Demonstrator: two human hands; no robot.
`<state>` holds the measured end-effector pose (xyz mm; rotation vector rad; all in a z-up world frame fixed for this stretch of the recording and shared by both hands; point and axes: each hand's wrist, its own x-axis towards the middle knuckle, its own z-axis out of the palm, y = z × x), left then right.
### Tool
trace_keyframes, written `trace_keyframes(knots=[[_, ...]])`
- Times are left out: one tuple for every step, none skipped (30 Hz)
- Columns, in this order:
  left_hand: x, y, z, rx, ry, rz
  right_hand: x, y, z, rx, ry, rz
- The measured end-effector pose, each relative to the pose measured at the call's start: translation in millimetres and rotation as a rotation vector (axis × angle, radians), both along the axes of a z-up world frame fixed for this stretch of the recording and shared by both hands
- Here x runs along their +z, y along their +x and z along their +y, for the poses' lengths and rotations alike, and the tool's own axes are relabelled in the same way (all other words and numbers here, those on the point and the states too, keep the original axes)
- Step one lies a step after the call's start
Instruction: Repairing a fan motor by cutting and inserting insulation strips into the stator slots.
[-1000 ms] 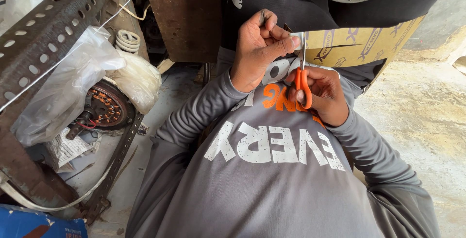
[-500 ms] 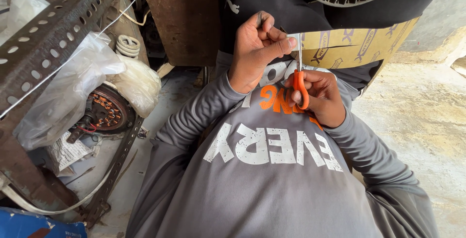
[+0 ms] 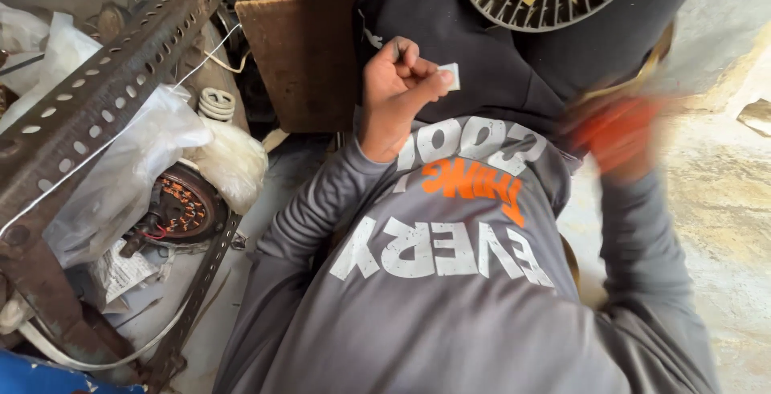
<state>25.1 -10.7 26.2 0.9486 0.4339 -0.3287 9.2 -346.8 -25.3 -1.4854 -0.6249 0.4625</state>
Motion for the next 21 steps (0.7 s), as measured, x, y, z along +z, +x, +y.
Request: trace_keyframes(knots=[[-1.9,-2.9,1.4,-0.002,0.050,-0.044,-16.2,13.1,-17.5,-0.265,-0.094,-0.024],[-4.9,-1.7,3.5,0.000,0.103,-0.101,-34.4,32.6,-34.1,-0.529,-0.173,-0.068],[-1.9,4.2,0.7,0.004,0.102,-0.119,-36.2,37.8,-28.6,-0.528,-0.169,-0.086],[1.4,11.6,-1.1,-0.014,0.236,-0.214,-39.6,45.2,-21.6,-0.670,-0.121,-0.141],[4.4,19.1,-3.6,-0.030,0.371,-0.309,-43.2,52.9,-15.3,-0.813,-0.070,-0.195],[7.8,29.0,-5.8,-0.028,0.379,-0.317,-46.7,54.8,-13.9,-0.812,-0.059,-0.200],[10.5,38.8,-9.5,-0.055,0.556,-0.405,-51.0,56.7,-13.8,-0.815,0.056,-0.183],[13.0,46.8,-14.3,-0.096,0.724,-0.492,-53.8,51.3,-15.4,-0.830,0.163,-0.162],[12.6,52.4,-17.6,-0.108,0.723,-0.499,-60.8,49.1,-19.1,-0.843,0.165,-0.165],[11.3,63.9,-23.5,-0.117,0.812,-0.552,-67.2,50.0,-25.7,-0.890,0.263,-0.089],[9.6,76.1,-31.6,-0.124,0.900,-0.607,-74.1,51.8,-34.1,-0.934,0.363,-0.014],[9.0,79.0,-36.6,-0.149,0.886,-0.620,-74.9,51.1,-47.8,-0.963,0.358,-0.021],[7.6,82.4,-41.9,-0.151,0.906,-0.608,-76.4,50.4,-61.8,-0.994,0.405,0.023],[6.4,86.4,-45.0,-0.143,0.935,-0.595,-79.9,54.1,-73.4,-1.012,0.459,0.069],[8.9,89.6,-46.6,-0.159,0.931,-0.606,-88.1,51.2,-96.2,-1.030,0.462,0.063],[12.2,91.9,-45.6,-0.169,0.952,-0.604,-98.5,49.1,-115.5,-1.104,0.461,0.085],[14.8,94.5,-44.9,-0.179,0.974,-0.602,-109.9,46.7,-134.9,-1.178,0.459,0.109],[28.0,95.4,-42.4,-0.194,0.964,-0.608,-150.2,37.9,-163.5,-1.195,0.454,0.105],[39.9,96.1,-42.5,-0.203,1.150,-0.728,-191.4,27.4,-194.8,-1.468,0.445,0.141],[47.9,95.7,-54.6,-0.219,1.297,-0.861,-220.8,0.6,-245.5,-1.764,0.406,0.151],[44.9,89.2,-57.0,-0.242,1.248,-0.878,-239.8,-16.0,-276.3,-1.805,0.378,0.123]])
